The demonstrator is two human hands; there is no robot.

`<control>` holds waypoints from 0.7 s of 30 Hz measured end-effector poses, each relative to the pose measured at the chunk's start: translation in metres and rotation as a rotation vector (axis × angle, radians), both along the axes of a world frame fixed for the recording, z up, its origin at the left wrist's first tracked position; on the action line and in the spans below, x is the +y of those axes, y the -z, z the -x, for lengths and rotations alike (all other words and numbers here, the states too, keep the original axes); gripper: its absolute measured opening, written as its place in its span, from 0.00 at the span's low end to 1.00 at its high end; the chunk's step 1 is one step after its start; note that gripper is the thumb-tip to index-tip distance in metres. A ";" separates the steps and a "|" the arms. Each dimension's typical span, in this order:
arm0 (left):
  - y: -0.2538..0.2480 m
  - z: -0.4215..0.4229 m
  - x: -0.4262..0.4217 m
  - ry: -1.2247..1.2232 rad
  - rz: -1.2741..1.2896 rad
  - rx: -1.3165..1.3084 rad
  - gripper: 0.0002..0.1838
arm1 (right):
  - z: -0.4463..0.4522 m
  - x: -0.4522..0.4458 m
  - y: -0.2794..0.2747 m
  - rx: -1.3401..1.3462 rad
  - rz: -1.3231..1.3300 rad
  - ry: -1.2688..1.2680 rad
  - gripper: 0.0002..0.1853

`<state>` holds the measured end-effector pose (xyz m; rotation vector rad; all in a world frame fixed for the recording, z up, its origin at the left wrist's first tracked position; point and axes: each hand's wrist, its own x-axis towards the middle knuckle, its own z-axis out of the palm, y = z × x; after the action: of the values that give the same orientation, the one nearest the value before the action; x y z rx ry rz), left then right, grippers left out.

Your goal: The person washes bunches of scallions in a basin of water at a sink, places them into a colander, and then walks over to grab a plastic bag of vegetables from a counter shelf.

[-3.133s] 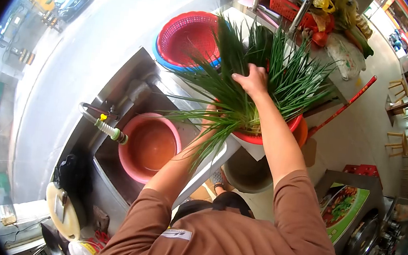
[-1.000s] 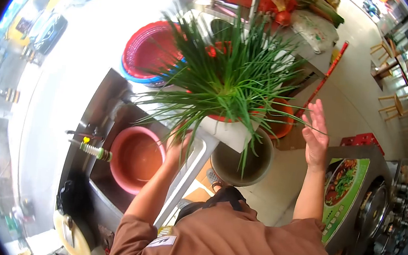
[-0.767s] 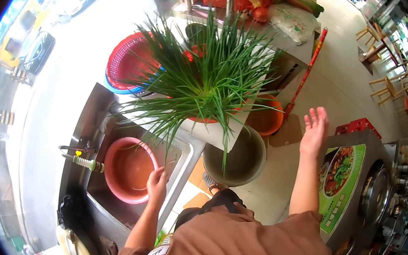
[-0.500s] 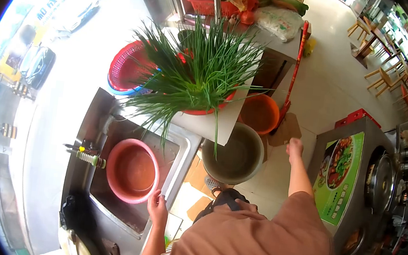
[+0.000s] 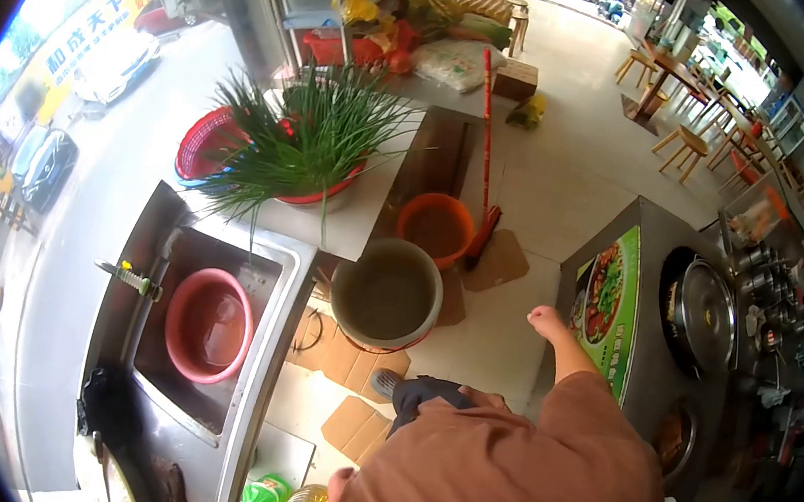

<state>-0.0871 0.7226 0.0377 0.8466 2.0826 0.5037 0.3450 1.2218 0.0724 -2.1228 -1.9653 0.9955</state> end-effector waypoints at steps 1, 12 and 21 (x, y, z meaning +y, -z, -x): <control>0.005 -0.006 -0.003 0.048 0.078 -0.050 0.13 | -0.007 -0.004 -0.020 0.010 0.022 0.096 0.13; 0.013 0.002 0.001 -0.170 0.390 -0.026 0.12 | -0.122 0.014 0.031 0.083 0.245 0.125 0.12; -0.049 -0.152 0.312 -0.332 0.245 -0.261 0.13 | -0.257 0.124 0.010 0.274 -0.030 0.143 0.15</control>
<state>0.0651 1.0342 0.0872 0.2762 1.9948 0.4912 0.6020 1.3461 0.0626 -1.9572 -1.6667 1.1515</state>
